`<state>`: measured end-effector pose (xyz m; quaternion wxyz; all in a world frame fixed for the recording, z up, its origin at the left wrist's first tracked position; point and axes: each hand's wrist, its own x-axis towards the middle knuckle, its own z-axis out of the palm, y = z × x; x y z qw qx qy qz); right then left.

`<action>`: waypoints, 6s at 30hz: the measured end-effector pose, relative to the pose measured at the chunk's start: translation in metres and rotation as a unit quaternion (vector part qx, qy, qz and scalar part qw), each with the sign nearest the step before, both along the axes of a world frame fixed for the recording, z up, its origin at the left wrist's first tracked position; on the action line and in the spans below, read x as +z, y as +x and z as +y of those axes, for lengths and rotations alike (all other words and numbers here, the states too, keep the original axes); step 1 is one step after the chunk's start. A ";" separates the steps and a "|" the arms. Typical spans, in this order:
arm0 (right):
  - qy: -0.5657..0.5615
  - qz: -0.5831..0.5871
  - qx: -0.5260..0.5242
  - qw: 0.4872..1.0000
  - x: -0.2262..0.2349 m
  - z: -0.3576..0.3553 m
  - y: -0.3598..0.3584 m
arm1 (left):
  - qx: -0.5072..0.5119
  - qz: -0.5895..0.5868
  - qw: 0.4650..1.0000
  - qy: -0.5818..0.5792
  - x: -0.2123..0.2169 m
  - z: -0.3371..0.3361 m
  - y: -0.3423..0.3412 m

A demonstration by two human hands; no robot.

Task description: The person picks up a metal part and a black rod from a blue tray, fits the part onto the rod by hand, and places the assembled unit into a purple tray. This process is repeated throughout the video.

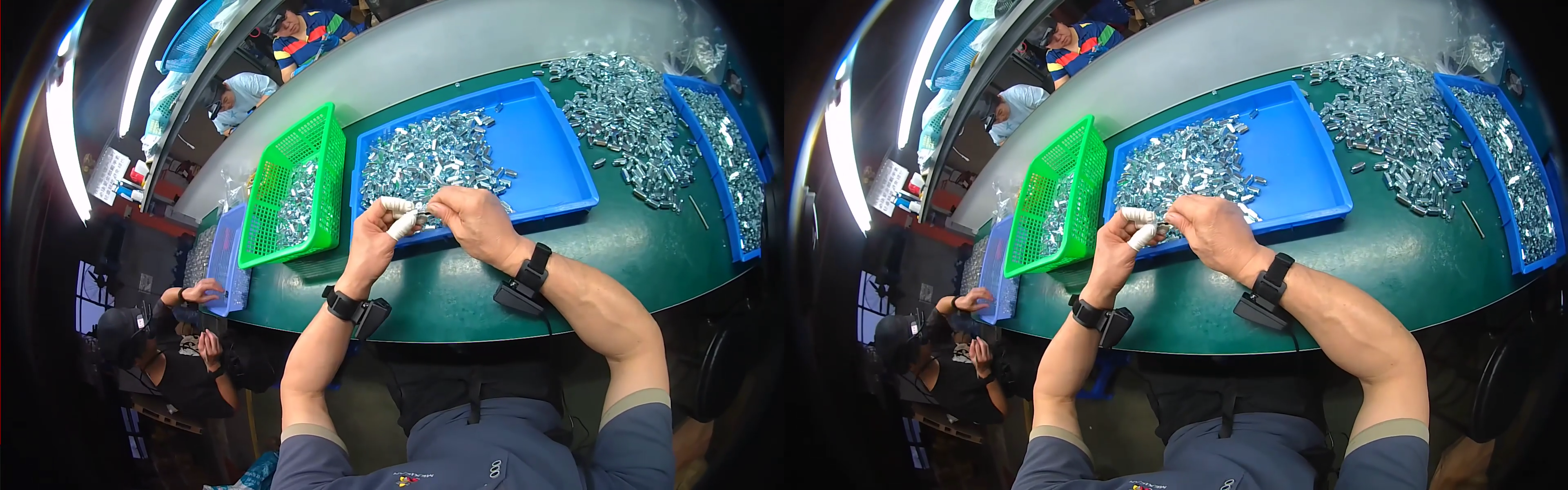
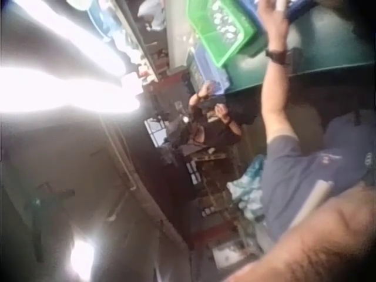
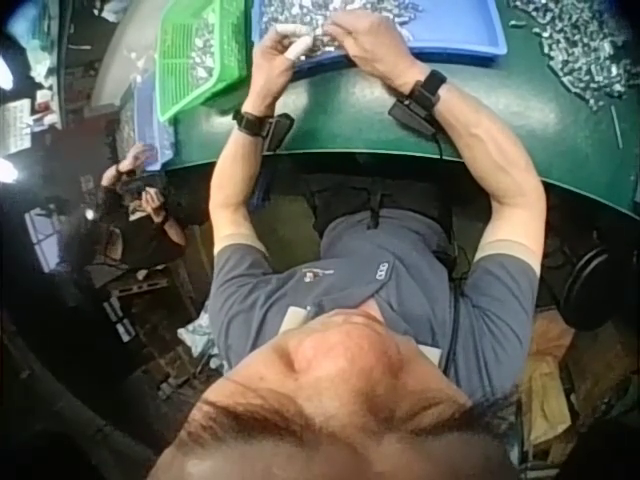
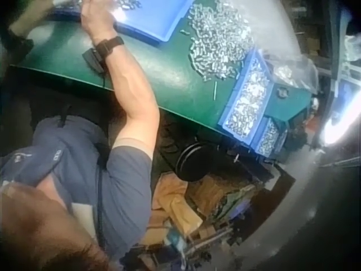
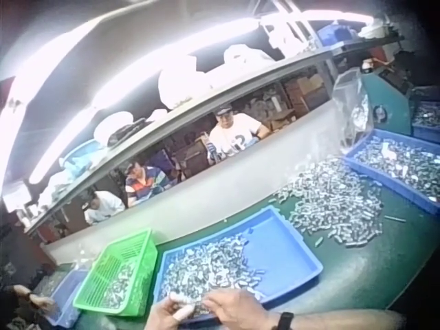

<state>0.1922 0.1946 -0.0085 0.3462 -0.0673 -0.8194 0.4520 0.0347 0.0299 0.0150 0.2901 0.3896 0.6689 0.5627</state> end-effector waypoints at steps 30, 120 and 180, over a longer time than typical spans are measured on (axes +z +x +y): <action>-0.005 0.027 0.003 1.000 -0.001 0.002 -0.004 | 0.009 0.004 0.998 0.055 -0.011 0.001 0.013; -0.016 0.063 0.013 0.998 0.003 0.000 -0.001 | 0.038 -0.023 0.998 0.048 -0.005 0.000 0.014; 0.007 0.059 0.016 0.998 -0.001 0.000 -0.006 | 0.003 0.655 0.718 -0.235 0.001 -0.011 -0.069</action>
